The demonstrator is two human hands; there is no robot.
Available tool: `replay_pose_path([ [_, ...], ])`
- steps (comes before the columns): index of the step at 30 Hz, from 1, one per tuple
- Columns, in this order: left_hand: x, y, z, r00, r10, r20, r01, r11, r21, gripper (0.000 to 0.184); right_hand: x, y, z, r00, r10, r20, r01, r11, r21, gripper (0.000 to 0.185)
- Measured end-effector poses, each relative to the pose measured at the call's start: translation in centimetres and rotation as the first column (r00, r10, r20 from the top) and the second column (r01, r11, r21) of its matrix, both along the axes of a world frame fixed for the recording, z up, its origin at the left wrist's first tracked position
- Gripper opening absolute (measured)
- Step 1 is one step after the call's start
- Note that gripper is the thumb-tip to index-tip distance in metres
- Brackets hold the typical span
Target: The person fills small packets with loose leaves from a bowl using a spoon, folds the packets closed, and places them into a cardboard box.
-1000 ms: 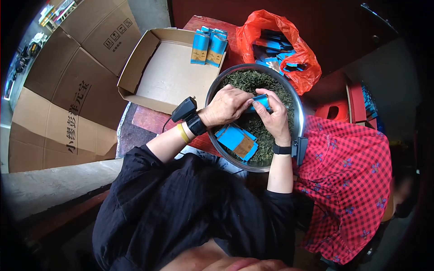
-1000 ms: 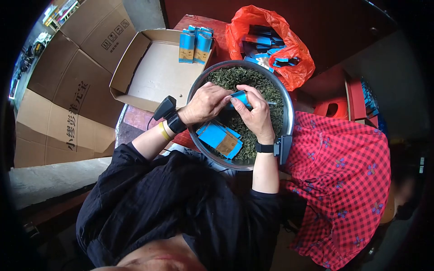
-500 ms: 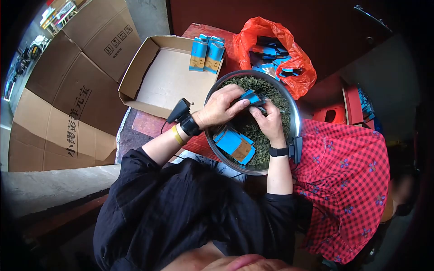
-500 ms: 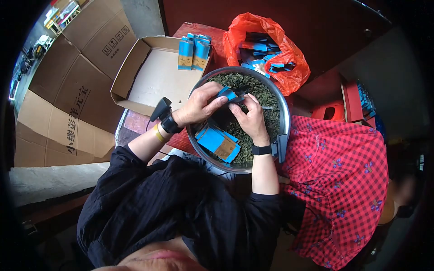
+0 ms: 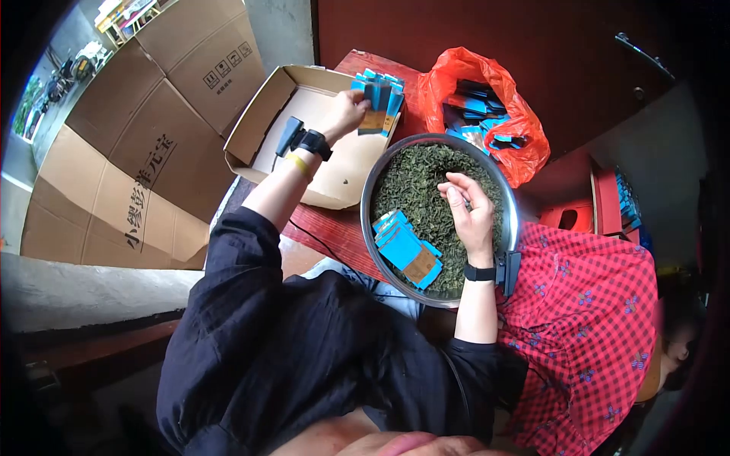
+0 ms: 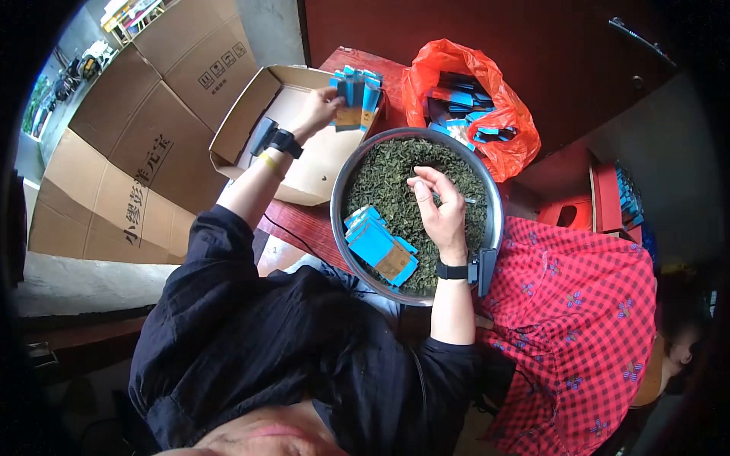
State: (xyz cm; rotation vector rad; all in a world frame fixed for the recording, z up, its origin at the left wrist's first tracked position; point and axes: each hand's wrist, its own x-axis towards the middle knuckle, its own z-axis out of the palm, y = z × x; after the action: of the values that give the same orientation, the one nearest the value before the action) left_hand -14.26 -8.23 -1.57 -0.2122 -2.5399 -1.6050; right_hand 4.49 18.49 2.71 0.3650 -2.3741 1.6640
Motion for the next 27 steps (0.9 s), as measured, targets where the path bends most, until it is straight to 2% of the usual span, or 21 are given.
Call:
replay_pose_path([
  [2,0.1,1.0,-0.7,0.976,0.017,0.217,-0.042,0.993,0.111,0.021,0.1,-0.1,-0.1,0.999,-0.014,0.033,0.014,1.000,-0.019,0.024],
  [3,-0.4,1.2,-1.9,0.971,-0.012,0.240,-0.034,0.982,0.185,0.023,0.0,0.1,-0.2,1.000,-0.003,0.024,0.003,1.000,0.000,0.023],
  [4,-1.2,1.5,-3.7,0.969,-0.016,0.246,-0.031,0.982,0.188,0.023,0.0,0.2,-0.2,1.000,-0.007,0.031,0.007,1.000,0.003,0.023],
  [6,-1.6,1.8,-5.7,0.981,0.177,-0.080,-0.163,0.974,0.154,0.028,0.0,0.2,-0.1,0.998,0.007,0.064,-0.006,1.000,-0.030,0.026],
  [8,-1.3,1.7,-5.5,0.980,0.185,-0.068,-0.178,0.980,0.090,0.032,-0.2,0.3,-0.2,0.997,0.010,0.079,-0.007,0.999,-0.039,0.025],
  [10,-0.2,2.1,-5.1,0.899,0.269,-0.346,-0.288,0.958,-0.003,0.033,-0.2,0.4,-0.5,0.993,0.033,0.115,-0.031,0.999,-0.012,0.023],
  [12,2.0,2.4,-2.2,0.947,0.195,-0.257,-0.193,0.981,0.035,0.032,0.1,0.3,0.1,0.961,0.132,0.242,-0.151,0.987,0.062,0.016],
  [13,2.6,2.6,-1.5,0.943,0.133,-0.304,-0.113,0.990,0.082,0.028,0.1,0.3,-0.5,0.915,0.212,0.342,-0.257,0.962,0.090,0.015],
  [14,3.6,2.8,-0.6,0.977,0.041,-0.207,-0.008,0.987,0.159,0.024,0.2,0.4,-0.8,0.856,0.285,0.432,-0.362,0.926,0.108,0.014],
  [15,4.1,3.3,-0.3,0.975,-0.035,-0.217,0.079,0.978,0.195,0.021,0.6,-0.2,0.1,0.811,0.318,0.491,-0.427,0.896,0.124,0.016],
  [16,5.1,4.0,0.6,0.967,-0.106,-0.233,0.161,0.960,0.230,0.019,1.0,-0.8,0.9,0.808,0.305,0.503,-0.461,0.859,0.221,0.029],
  [18,9.0,4.8,3.6,0.951,-0.251,-0.184,0.270,0.959,0.089,0.018,1.7,-1.4,1.7,0.850,0.241,0.468,-0.464,0.763,0.450,0.041],
  [19,10.9,5.1,4.9,0.883,-0.279,-0.377,0.261,0.960,-0.100,0.020,1.9,-1.8,2.1,0.864,0.246,0.439,-0.465,0.723,0.510,0.043],
  [20,12.2,4.6,6.2,0.791,-0.425,-0.440,0.320,0.900,-0.295,0.021,1.7,-1.7,2.0,0.858,0.330,0.394,-0.509,0.658,0.555,0.039],
  [21,13.4,5.1,6.5,0.832,-0.454,-0.320,0.318,0.862,-0.395,0.020,2.0,-1.9,1.9,0.855,0.338,0.393,-0.513,0.659,0.550,0.034],
  [22,13.0,6.1,4.3,0.776,-0.571,-0.269,0.526,0.820,-0.225,0.019,2.1,-1.9,1.1,0.870,0.320,0.375,-0.488,0.664,0.566,0.032],
  [23,13.2,7.6,2.7,0.775,-0.578,-0.256,0.581,0.811,-0.069,0.020,2.0,-1.6,0.5,0.875,0.365,0.319,-0.485,0.682,0.548,0.029],
  [24,13.3,8.3,0.9,0.763,-0.590,-0.263,0.603,0.797,-0.037,0.020,1.9,-1.0,-0.2,0.876,0.375,0.304,-0.483,0.684,0.547,0.027],
  [25,14.3,8.3,1.7,0.772,-0.601,-0.205,0.608,0.793,-0.036,0.019,1.8,-0.8,0.3,0.851,0.354,0.388,-0.519,0.680,0.518,0.026],
  [26,13.8,8.6,0.5,0.793,-0.591,-0.149,0.595,0.803,-0.017,0.019,0.9,-0.3,-0.3,0.843,0.362,0.398,-0.527,0.704,0.475,0.023],
  [27,13.5,8.5,-0.3,0.797,-0.582,-0.163,0.593,0.805,0.026,0.019,0.4,-0.4,0.2,0.816,0.354,0.458,-0.549,0.721,0.422,0.021],
])
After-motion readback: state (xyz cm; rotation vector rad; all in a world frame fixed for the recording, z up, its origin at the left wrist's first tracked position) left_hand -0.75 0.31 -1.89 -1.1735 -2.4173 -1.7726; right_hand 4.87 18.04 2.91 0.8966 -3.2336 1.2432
